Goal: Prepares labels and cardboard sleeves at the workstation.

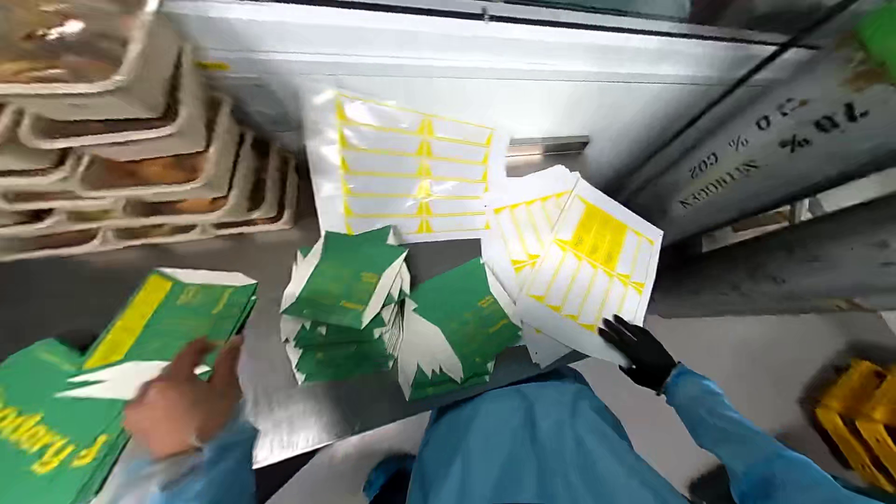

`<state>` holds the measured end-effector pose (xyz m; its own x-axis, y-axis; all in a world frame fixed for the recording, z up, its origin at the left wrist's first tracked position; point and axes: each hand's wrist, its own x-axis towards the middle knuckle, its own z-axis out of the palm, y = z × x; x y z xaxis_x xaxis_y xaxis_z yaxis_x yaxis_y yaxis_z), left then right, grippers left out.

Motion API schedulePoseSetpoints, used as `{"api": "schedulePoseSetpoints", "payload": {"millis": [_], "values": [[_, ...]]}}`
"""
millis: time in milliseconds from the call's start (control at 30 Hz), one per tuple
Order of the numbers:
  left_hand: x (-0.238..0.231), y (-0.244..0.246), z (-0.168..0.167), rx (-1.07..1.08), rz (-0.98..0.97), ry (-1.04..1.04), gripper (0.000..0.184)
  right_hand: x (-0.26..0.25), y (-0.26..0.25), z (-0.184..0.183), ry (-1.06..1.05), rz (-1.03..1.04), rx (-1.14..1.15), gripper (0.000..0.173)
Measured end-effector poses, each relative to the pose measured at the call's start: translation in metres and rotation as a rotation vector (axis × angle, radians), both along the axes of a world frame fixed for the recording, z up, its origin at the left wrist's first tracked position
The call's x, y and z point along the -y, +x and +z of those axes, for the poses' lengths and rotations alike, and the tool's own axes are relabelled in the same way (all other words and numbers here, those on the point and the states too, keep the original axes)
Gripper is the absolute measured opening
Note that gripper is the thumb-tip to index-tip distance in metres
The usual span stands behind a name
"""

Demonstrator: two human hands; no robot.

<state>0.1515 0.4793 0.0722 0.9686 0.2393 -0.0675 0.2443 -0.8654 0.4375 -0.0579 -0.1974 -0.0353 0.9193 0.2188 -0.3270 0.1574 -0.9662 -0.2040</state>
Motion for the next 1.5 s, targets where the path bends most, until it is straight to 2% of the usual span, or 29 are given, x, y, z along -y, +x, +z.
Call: {"api": "schedulePoseSetpoints", "payload": {"millis": [67,100,133,200,267,333,367,400,467,500,533,600,633,700,767,833,933,1000,1033,1100,1200,1300,1500], "values": [[0.059,-0.017,-0.003,0.025,-0.165,-0.243,0.046,0.000,-0.004,0.003,0.052,0.011,0.128,0.056],[0.096,-0.029,-0.009,-0.063,-0.257,-0.454,0.050,-0.004,-0.006,0.008,0.087,-0.020,0.244,0.044],[0.137,-0.042,-0.011,-0.232,-0.315,-0.720,0.062,-0.010,-0.005,0.015,0.135,-0.075,0.377,0.038],[0.211,-0.056,-0.016,-0.614,-0.354,-1.164,0.092,-0.027,0.003,0.037,0.270,-0.167,0.624,0.030],[0.262,-0.050,-0.038,-0.788,-0.278,-1.491,0.107,-0.041,0.013,0.070,0.393,-0.117,0.774,0.028],[0.293,-0.030,-0.062,-0.792,-0.157,-1.778,0.105,-0.041,0.016,0.105,0.408,0.061,0.791,0.030],[0.301,-0.017,-0.071,-0.764,-0.105,-1.847,0.098,-0.037,0.014,0.119,0.375,0.152,0.766,0.031],[0.306,-0.002,-0.077,-0.736,-0.076,-1.833,0.094,-0.032,0.010,0.130,0.330,0.242,0.732,0.033],[0.323,0.030,-0.072,-0.675,-0.083,-1.576,0.099,-0.016,0.002,0.139,0.259,0.403,0.672,0.038],[0.332,0.041,-0.069,-0.642,-0.103,-1.476,0.094,-0.007,0.000,0.137,0.254,0.466,0.654,0.040],[0.337,0.048,-0.070,-0.611,-0.163,-1.426,0.077,0.003,-0.001,0.130,0.265,0.515,0.628,0.041],[0.346,0.055,-0.071,-0.689,-0.336,-1.382,0.030,0.021,-0.002,0.110,0.287,0.577,0.502,0.045],[0.351,0.057,-0.073,-0.743,-0.396,-1.318,0.021,0.032,-0.001,0.101,0.264,0.605,0.386,0.051],[0.362,0.049,-0.073,-0.722,-0.392,-1.247,0.023,0.052,0.005,0.090,0.195,0.585,0.080,0.074],[0.370,0.033,-0.061,-0.615,-0.365,-1.224,0.021,0.062,0.021,0.090,0.133,0.435,-0.092,0.086],[0.379,0.016,-0.047,-0.510,-0.370,-1.210,0.019,0.059,0.043,0.104,0.144,0.302,0.015,0.077],[0.396,-0.013,-0.027,-0.357,-0.358,-1.219,0.022,0.013,0.084,0.115,0.349,0.078,0.483,0.035],[0.411,-0.034,-0.009,-0.277,-0.313,-1.189,0.026,-0.028,0.110,0.108,0.626,-0.118,0.631,0.037],[0.418,-0.041,-0.004,-0.240,-0.308,-1.185,0.026,-0.044,0.117,0.105,0.739,-0.190,0.640,0.041],[0.428,-0.048,0.003,-0.198,-0.331,-1.186,0.023,-0.065,0.124,0.102,0.831,-0.302,0.648,0.041],[0.439,-0.052,0.011,-0.186,-0.315,-1.228,0.019,-0.077,0.122,0.099,0.855,-0.422,0.736,0.028],[0.448,-0.054,0.012,-0.153,-0.293,-1.203,0.015,-0.078,0.115,0.104,0.929,-0.519,0.669,0.020],[0.462,-0.047,-0.001,-0.095,-0.228,-1.316,0.019,-0.068,0.110,0.104,1.022,-0.453,0.672,0.015]]}}
